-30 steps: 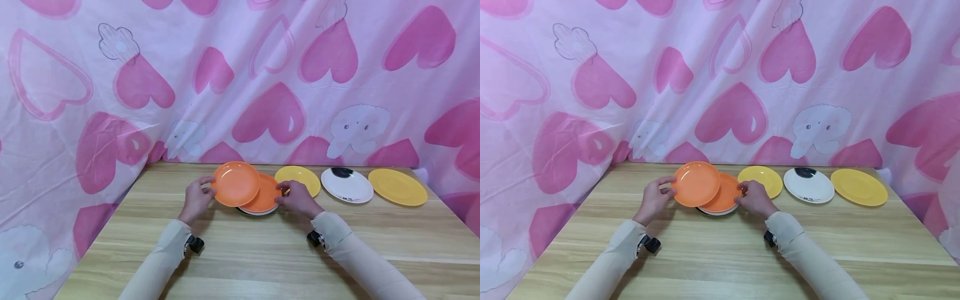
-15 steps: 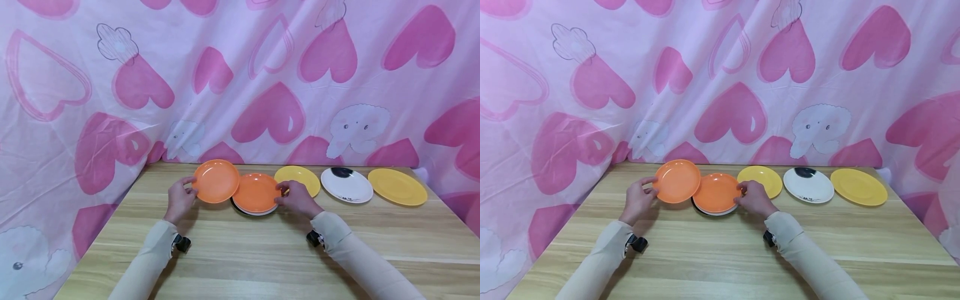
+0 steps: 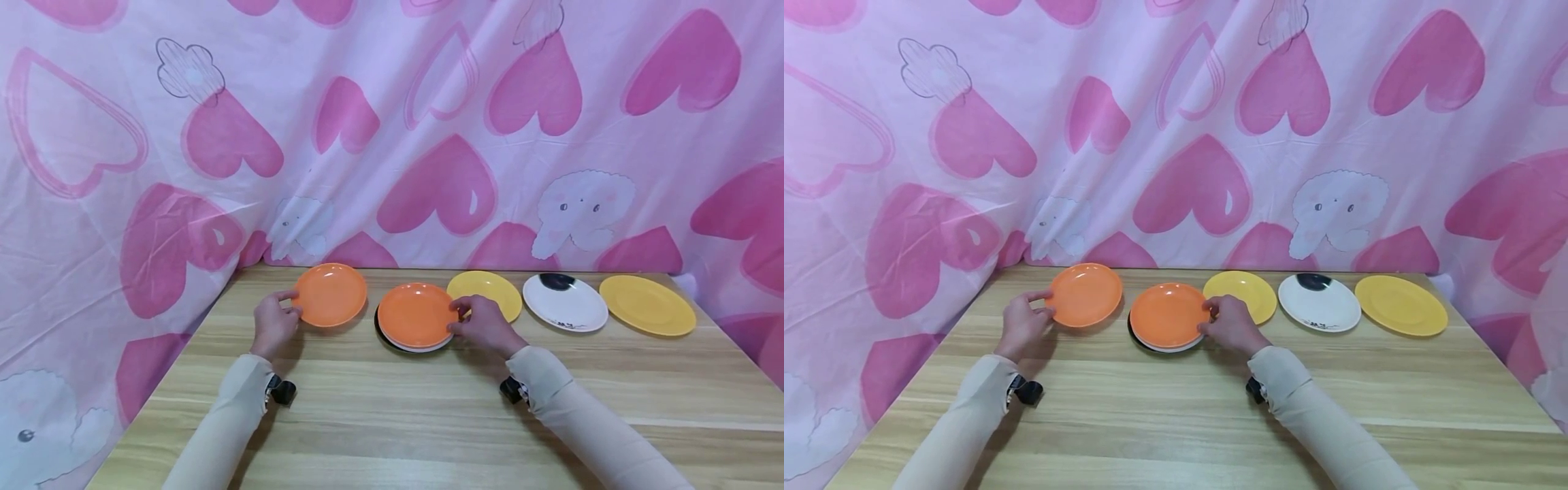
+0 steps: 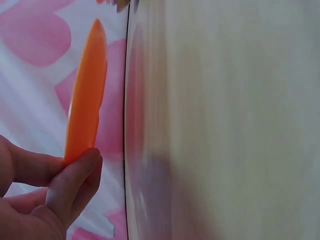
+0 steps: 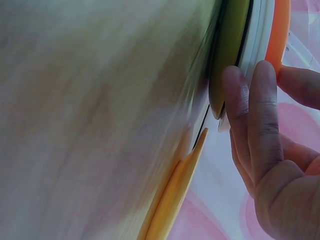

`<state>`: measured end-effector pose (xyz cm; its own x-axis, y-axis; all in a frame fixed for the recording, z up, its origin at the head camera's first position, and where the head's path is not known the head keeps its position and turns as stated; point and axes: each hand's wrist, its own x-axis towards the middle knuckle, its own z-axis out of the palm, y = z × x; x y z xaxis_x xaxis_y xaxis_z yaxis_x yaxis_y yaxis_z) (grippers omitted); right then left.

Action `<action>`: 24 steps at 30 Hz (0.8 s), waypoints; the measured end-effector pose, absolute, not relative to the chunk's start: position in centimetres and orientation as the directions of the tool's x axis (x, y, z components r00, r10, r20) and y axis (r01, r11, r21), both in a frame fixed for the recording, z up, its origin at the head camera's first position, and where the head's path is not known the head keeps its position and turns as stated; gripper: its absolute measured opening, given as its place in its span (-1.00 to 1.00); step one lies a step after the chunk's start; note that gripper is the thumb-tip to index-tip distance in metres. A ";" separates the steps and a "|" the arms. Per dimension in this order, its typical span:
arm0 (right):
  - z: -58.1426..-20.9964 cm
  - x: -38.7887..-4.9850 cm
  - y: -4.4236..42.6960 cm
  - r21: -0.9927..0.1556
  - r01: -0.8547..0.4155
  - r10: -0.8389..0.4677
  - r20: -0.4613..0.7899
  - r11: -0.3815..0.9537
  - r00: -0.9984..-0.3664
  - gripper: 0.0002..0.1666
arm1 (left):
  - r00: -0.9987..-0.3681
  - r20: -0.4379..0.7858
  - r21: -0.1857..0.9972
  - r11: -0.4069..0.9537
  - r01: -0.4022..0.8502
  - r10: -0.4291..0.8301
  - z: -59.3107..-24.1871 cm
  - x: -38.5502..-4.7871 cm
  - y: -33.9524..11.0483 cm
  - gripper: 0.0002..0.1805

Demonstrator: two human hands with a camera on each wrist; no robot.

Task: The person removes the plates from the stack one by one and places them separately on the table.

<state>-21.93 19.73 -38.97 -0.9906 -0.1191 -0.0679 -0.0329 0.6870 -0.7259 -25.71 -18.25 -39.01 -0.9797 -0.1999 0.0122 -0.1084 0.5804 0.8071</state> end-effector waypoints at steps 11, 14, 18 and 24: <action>-38.7 -21.9 19.7 -0.716 -0.057 -0.131 -0.048 0.695 -0.990 -0.51 | -0.952 -0.046 0.782 0.582 -0.223 -0.303 -38.7 -27.0 -21.0 -0.54; -38.7 -21.8 19.7 -0.713 -0.053 -0.125 -0.048 0.699 -0.991 -0.51 | -0.948 -0.060 0.780 0.578 -0.239 -0.311 -38.7 -27.0 -21.5 -0.53; -38.7 -21.8 19.7 -0.715 -0.045 -0.121 -0.057 0.698 -0.991 -0.51 | -0.939 -0.086 0.791 0.550 -0.268 -0.334 -38.8 -27.0 -22.2 -0.51; -38.8 -21.8 19.5 -0.718 -0.033 -0.114 -0.065 0.696 -0.991 -0.51 | -0.924 -0.084 0.799 0.529 -0.286 -0.374 -39.1 -27.0 -23.3 -0.51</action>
<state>-21.81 19.53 -38.81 -0.9914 -0.1139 -0.0646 -0.0332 0.6957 -0.7176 -27.00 -23.29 -39.08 -0.9237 -0.3738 -0.0836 -0.2863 0.5287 0.7991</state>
